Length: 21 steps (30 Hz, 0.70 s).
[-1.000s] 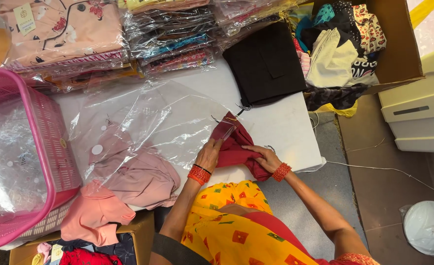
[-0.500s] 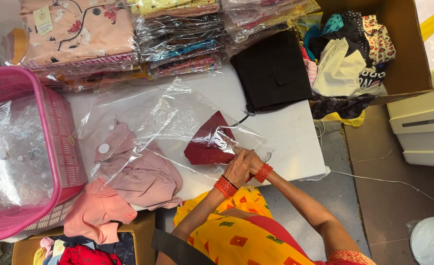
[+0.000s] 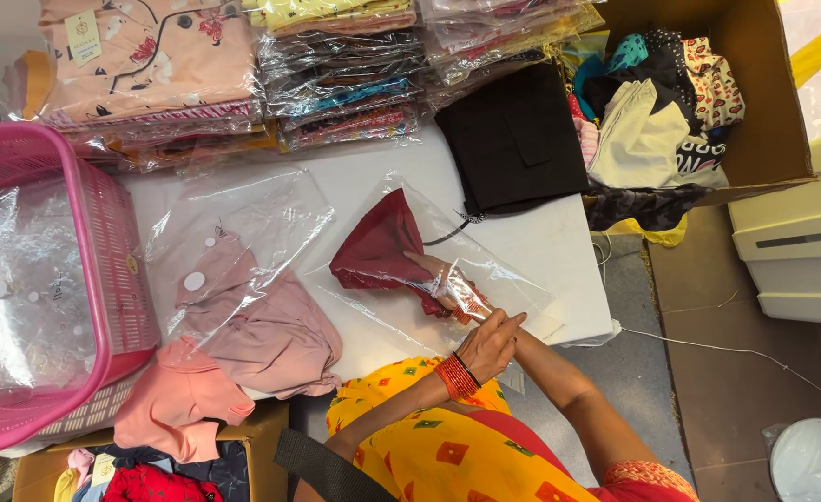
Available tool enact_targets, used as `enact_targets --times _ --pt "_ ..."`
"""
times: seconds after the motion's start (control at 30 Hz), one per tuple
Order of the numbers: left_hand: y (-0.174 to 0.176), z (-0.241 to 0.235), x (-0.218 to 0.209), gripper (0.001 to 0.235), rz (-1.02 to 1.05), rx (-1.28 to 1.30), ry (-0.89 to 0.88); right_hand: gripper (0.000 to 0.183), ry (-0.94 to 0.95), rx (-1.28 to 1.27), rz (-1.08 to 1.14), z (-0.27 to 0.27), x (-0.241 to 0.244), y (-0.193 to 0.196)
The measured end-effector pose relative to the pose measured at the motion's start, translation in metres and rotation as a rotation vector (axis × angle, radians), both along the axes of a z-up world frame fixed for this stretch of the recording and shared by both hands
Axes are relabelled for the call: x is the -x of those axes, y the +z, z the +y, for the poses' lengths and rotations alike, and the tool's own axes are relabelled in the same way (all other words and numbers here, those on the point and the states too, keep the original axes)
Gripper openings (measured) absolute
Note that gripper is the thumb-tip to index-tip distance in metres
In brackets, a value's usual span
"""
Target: The person folds several garments, including a maroon top, a black top, and a patterned top, then places each into a clear plastic bag. The packaged items are stacked on a white table next to other pre-packaged clothes.
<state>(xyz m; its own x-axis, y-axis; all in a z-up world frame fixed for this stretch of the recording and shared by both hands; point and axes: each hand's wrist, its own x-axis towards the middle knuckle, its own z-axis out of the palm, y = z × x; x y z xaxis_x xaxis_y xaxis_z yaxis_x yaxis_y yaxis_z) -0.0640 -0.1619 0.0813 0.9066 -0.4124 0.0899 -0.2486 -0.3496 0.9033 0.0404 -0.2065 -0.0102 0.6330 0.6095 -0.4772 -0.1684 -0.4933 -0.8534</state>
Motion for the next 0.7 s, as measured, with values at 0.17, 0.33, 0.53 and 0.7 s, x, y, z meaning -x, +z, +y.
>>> enact_targets --times 0.17,0.33,0.53,0.7 --pt "0.035 0.023 -0.018 0.047 0.149 -0.024 -0.011 0.101 0.189 0.284 -0.251 0.027 -0.021 0.076" --pt "0.023 0.068 -0.015 0.042 0.146 -0.013 0.122 0.104 0.226 0.132 -0.413 -0.001 -0.039 0.011" --pt "-0.019 0.096 0.003 0.036 0.183 -0.264 0.182 0.073 -0.093 0.33 -0.598 -0.033 -0.046 -0.06" --pt "-0.085 0.081 0.032 0.038 0.242 -0.458 -0.131 0.078 -0.071 0.454 -0.9 -0.013 -0.029 -0.008"
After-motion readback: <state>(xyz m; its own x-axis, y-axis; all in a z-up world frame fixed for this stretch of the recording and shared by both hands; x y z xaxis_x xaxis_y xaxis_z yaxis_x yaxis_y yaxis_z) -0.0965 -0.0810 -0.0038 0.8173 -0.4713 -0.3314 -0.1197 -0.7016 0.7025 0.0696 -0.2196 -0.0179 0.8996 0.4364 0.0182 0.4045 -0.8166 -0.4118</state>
